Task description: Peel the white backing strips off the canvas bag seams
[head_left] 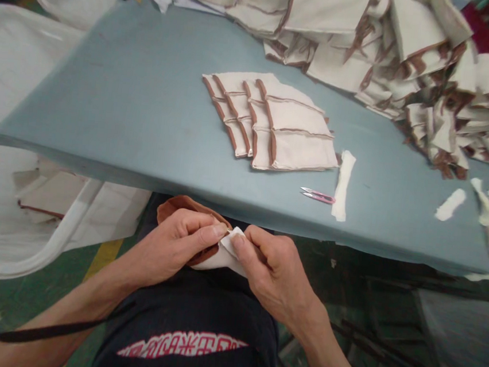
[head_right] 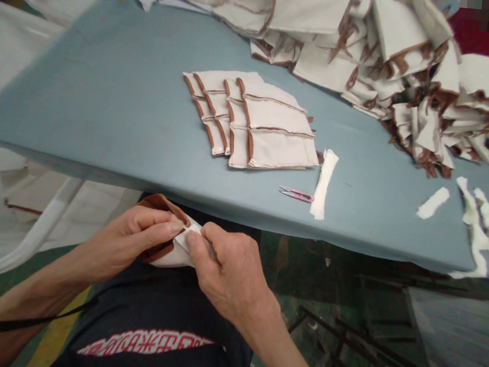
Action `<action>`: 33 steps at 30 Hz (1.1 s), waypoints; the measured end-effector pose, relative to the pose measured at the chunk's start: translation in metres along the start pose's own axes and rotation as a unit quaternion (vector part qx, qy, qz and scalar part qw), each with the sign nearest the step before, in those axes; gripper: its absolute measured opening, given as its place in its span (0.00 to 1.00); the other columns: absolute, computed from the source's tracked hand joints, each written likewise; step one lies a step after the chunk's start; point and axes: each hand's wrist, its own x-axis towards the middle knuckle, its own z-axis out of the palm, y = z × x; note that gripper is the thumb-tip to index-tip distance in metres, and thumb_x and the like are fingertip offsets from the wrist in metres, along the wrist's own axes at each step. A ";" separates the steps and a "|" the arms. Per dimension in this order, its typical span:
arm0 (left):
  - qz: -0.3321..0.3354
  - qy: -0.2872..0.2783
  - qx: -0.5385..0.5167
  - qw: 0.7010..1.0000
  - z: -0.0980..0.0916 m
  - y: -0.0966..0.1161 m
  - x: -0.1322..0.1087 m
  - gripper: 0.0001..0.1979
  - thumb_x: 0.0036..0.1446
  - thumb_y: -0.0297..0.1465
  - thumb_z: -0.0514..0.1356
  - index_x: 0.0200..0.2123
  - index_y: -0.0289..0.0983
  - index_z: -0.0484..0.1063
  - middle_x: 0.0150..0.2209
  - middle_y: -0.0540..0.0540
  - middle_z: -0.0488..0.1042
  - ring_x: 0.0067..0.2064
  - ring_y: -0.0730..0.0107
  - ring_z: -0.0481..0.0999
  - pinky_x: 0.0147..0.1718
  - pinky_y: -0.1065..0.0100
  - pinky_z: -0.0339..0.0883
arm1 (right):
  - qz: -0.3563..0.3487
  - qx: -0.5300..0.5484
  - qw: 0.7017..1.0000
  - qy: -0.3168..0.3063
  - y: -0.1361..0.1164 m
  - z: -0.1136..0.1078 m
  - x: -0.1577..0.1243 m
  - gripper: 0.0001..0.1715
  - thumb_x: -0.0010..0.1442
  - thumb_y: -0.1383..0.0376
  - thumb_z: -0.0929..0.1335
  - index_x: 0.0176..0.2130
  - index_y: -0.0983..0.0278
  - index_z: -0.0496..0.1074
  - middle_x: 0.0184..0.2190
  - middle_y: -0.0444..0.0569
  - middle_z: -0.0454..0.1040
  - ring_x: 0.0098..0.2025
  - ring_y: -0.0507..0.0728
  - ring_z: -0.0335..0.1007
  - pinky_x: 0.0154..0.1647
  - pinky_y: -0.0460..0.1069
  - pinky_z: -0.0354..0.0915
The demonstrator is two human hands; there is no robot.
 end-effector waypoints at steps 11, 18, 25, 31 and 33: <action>-0.015 0.008 -0.012 1.000 0.000 0.000 -0.001 0.23 0.64 0.45 0.59 0.21 0.38 0.64 0.19 0.56 0.55 0.21 0.76 0.51 0.19 0.70 0.44 | -0.015 -0.020 0.999 -0.045 0.001 0.000 0.003 0.24 0.70 0.60 0.64 0.25 0.59 0.52 0.19 0.37 0.52 0.22 0.49 0.46 0.25 0.49 0.42; -0.047 0.026 -0.015 0.998 0.000 -0.009 -0.001 0.23 0.63 0.46 0.59 0.21 0.39 0.63 0.19 0.55 0.56 0.21 0.76 0.51 0.19 0.71 0.44 | -0.057 -0.048 0.996 -0.042 0.001 -0.001 0.007 0.23 0.70 0.61 0.63 0.25 0.59 0.53 0.20 0.38 0.55 0.22 0.49 0.47 0.25 0.48 0.43; -0.064 0.039 -0.058 0.996 0.000 -0.013 -0.001 0.22 0.61 0.46 0.60 0.21 0.39 0.62 0.18 0.56 0.56 0.21 0.77 0.50 0.20 0.72 0.44 | -0.109 -0.072 0.991 -0.020 0.012 0.004 0.010 0.23 0.71 0.61 0.63 0.25 0.59 0.54 0.20 0.38 0.57 0.22 0.50 0.47 0.26 0.48 0.45; -0.051 0.053 -0.032 0.997 0.002 -0.008 0.001 0.24 0.60 0.46 0.60 0.19 0.39 0.60 0.18 0.55 0.55 0.21 0.77 0.50 0.20 0.71 0.44 | -0.149 -0.134 0.980 -0.010 0.015 0.004 0.010 0.23 0.74 0.61 0.62 0.26 0.60 0.60 0.20 0.40 0.61 0.23 0.51 0.50 0.28 0.50 0.45; -0.050 0.057 -0.015 0.997 0.003 -0.006 0.000 0.24 0.60 0.47 0.60 0.20 0.39 0.59 0.18 0.56 0.55 0.21 0.77 0.50 0.20 0.71 0.44 | -0.149 -0.145 0.978 -0.021 0.014 0.002 0.011 0.23 0.74 0.61 0.62 0.26 0.60 0.62 0.20 0.40 0.63 0.22 0.51 0.51 0.28 0.50 0.45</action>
